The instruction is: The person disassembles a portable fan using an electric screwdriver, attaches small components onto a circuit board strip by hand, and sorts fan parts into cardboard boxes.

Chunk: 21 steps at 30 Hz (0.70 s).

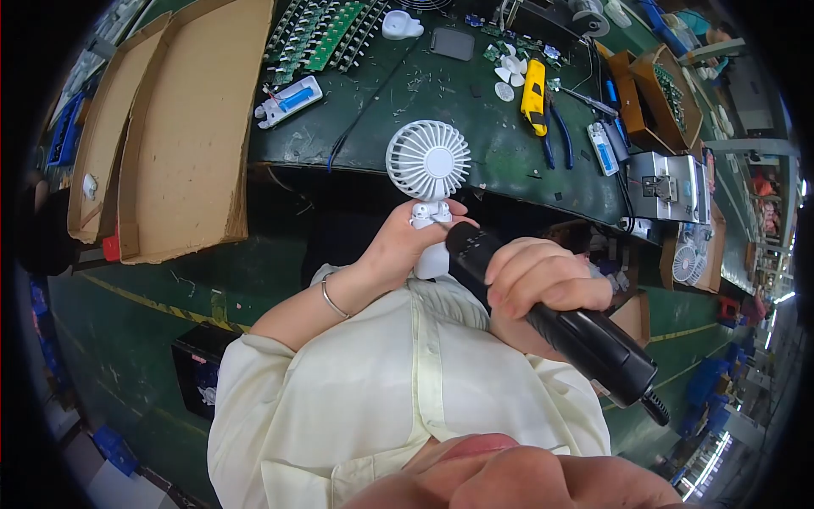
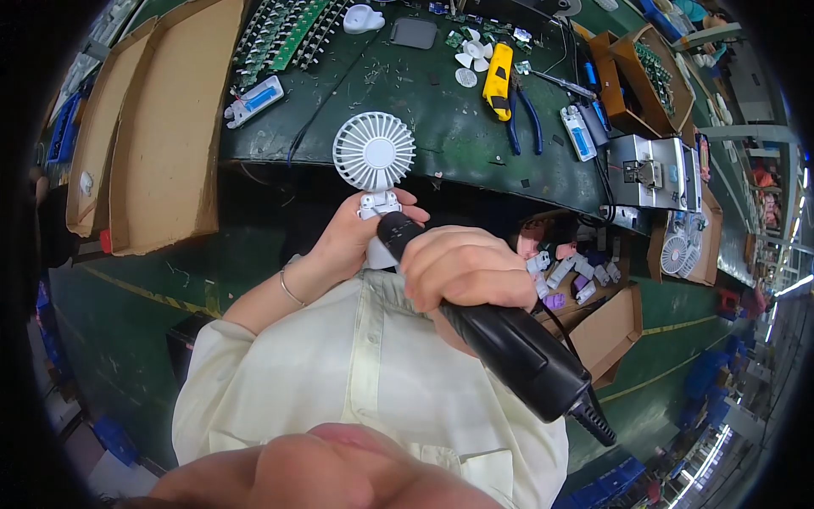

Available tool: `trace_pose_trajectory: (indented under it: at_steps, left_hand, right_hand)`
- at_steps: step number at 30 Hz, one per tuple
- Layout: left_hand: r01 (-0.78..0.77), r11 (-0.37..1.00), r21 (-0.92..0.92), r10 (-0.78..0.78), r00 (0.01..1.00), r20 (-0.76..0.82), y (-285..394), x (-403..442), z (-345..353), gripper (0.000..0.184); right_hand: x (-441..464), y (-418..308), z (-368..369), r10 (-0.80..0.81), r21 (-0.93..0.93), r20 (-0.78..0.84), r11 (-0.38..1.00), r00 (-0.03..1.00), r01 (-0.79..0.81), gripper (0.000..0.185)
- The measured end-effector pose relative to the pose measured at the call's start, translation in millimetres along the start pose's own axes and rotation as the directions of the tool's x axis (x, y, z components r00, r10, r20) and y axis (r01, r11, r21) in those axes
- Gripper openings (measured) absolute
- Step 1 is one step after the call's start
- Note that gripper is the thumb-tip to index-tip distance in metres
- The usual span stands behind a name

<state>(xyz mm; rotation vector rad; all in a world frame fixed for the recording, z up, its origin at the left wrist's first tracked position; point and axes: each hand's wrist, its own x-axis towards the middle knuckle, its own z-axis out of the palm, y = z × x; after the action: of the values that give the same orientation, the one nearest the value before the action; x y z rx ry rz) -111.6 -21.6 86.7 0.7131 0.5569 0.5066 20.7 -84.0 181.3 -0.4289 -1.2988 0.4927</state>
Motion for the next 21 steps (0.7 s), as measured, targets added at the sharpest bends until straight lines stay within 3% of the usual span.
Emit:
trace_pose_trajectory:
  at_steps: [4, 6, 8, 12, 16, 21]
  left_hand:
    - [0.024, 1.0, 0.017, -0.024, 0.999, 0.028, -1, 0, 3, 0.024]
    - [0.028, 0.999, 0.037, -0.029, 0.999, 0.014, -2, -2, 2, 0.024]
    - [-0.021, 0.988, 0.154, 0.022, 1.0, -0.006, -7, -3, 0, 0.022]
    - [0.017, 0.996, 0.092, -0.013, 0.999, -0.042, -2, -6, 5, 0.018]
    - [0.011, 0.99, 0.137, -0.008, 1.0, -0.021, 3, -9, 9, 0.018]
    - [0.033, 0.985, 0.167, -0.038, 0.999, 0.023, -4, -7, 5, 0.016]
  right_hand:
    - [-7, 7, 3, 0.033, 0.04, 0.044, 0.999, 0.999, -0.035, 0.013]
    - [-7, 8, -1, 0.057, 0.004, 0.12, 0.998, 0.991, -0.058, 0.031]
    - [-7, 10, -3, 0.066, 0.002, 0.151, 0.998, 0.986, -0.067, 0.031]
    - [-5, 11, -4, 0.077, -0.005, 0.206, 0.997, 0.976, -0.077, 0.03]
    - [-10, 7, 2, 0.093, -0.024, 0.053, 0.995, 0.994, -0.092, 0.032]
    - [-12, 7, -3, 0.084, 0.04, 0.038, 0.996, 0.996, -0.085, 0.021]
